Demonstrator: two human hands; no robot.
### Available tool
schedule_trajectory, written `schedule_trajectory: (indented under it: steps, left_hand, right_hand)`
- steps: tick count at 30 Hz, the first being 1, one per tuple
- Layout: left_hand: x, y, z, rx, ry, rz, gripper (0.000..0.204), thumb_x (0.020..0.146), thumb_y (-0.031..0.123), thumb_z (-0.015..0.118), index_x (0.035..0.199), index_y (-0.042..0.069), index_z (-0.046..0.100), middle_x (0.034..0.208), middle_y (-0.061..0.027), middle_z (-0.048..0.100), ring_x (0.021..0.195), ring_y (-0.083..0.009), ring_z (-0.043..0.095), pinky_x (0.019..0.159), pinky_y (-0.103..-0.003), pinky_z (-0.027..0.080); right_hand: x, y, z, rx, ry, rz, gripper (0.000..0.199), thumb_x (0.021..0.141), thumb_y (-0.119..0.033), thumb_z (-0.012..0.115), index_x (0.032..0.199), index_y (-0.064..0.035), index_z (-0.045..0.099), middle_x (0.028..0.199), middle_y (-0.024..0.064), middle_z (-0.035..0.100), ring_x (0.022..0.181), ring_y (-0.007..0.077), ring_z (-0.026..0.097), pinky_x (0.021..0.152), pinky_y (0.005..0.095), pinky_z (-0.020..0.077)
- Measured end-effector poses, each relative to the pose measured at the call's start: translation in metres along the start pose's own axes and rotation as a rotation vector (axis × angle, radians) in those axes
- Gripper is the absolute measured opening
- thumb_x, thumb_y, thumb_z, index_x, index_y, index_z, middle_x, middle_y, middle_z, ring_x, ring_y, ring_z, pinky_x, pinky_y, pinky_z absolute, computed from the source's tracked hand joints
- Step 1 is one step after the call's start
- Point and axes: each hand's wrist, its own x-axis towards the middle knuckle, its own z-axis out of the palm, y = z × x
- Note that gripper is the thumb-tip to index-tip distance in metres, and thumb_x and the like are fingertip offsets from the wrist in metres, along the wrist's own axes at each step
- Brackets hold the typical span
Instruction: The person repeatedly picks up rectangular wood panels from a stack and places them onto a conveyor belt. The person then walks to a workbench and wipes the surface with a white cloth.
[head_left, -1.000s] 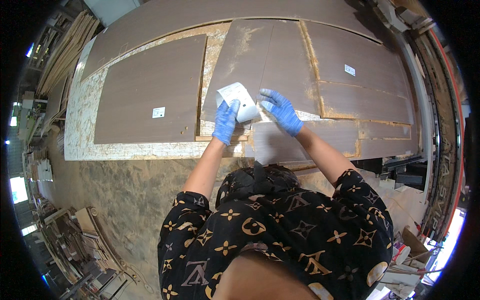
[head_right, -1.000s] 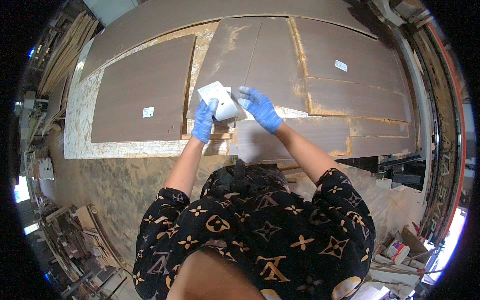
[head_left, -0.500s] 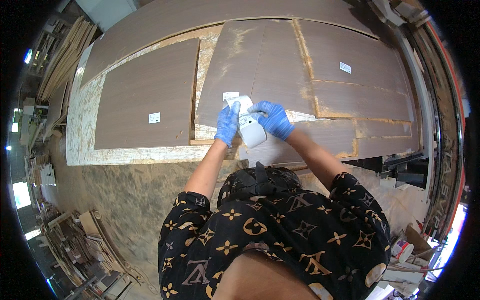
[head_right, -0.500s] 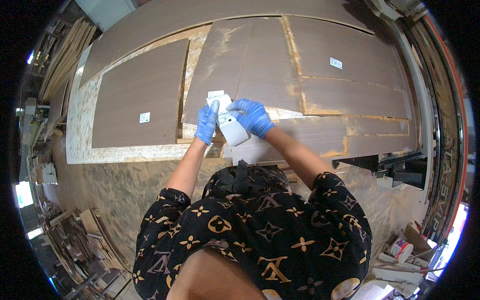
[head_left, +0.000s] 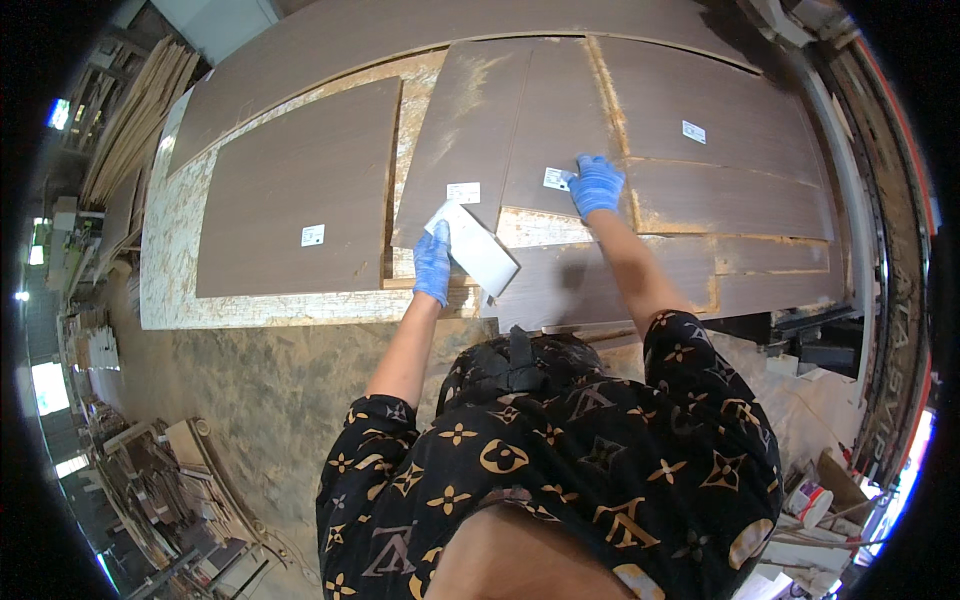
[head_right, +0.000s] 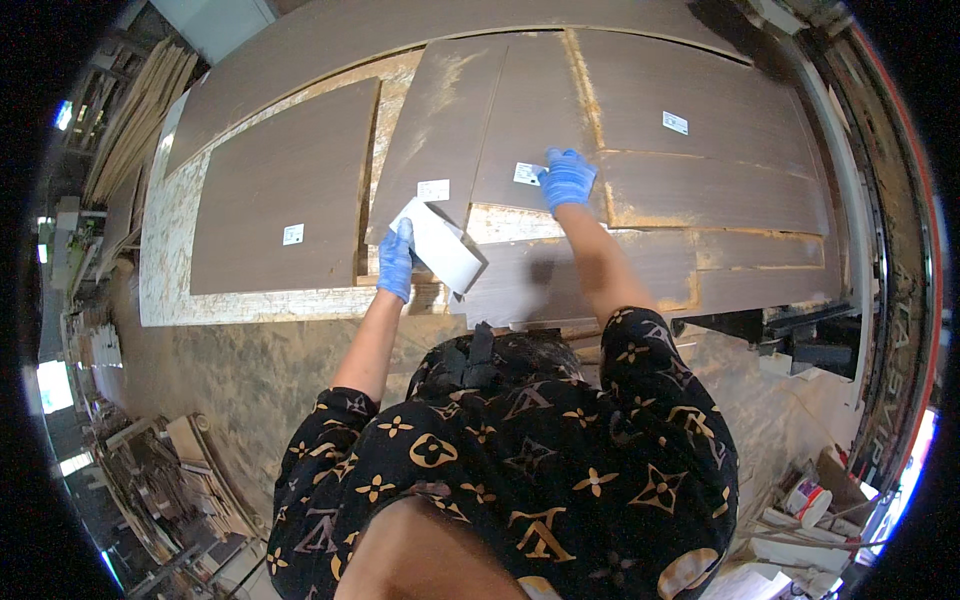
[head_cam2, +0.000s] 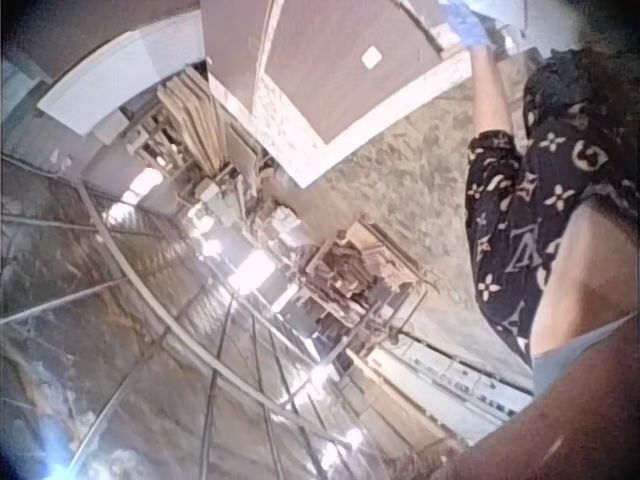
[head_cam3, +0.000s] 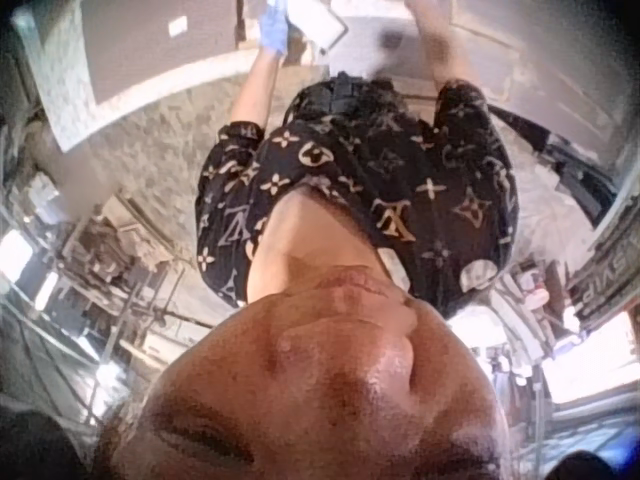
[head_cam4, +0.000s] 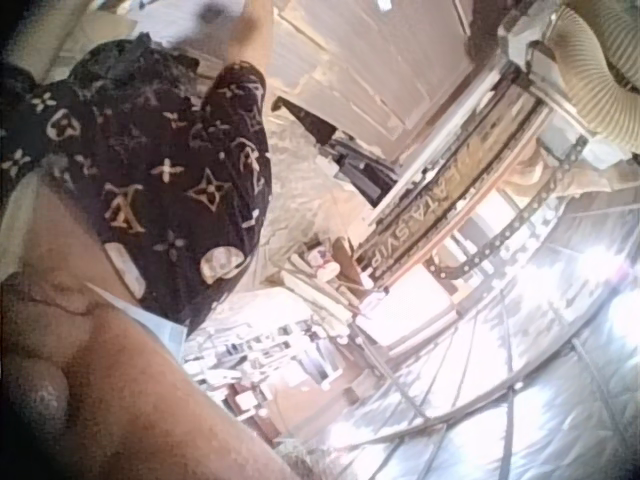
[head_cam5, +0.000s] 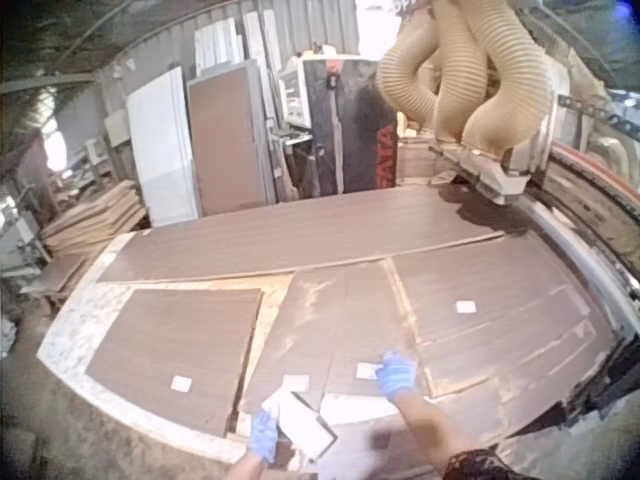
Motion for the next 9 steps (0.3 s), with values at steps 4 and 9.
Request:
schedule_trajectory:
  steps: [4, 9]
  left_hand:
    - [-0.005, 0.016, 0.007, -0.021, -0.069, 0.027, 0.032, 0.086, 0.028, 0.054, 0.107, 0.004, 0.056, 0.092, 0.0006, 0.056, 0.082, -0.008, 0.049, 0.072, -0.023, 0.041]
    - [-0.011, 0.024, 0.014, 0.02, -0.129, 0.16, 0.042, 0.084, 0.028, 0.057, 0.117, 0.005, 0.051, 0.105, -0.0002, 0.054, 0.095, -0.0081, 0.047, 0.084, -0.022, 0.038]
  right_hand:
    - [-0.015, 0.004, 0.021, -0.183, 0.108, -0.388, 0.057, 0.079, -0.042, 0.053, 0.128, -0.0161, 0.039, 0.13, 0.0128, 0.039, 0.121, 0.0292, 0.034, 0.101, 0.0458, 0.0192]
    - [-0.057, -0.015, 0.015, 0.076, -0.562, -0.592, 0.066, 0.081, -0.05, 0.048, 0.135, -0.0179, 0.027, 0.141, 0.0141, 0.018, 0.13, 0.0311, 0.017, 0.106, 0.0465, 0.0089]
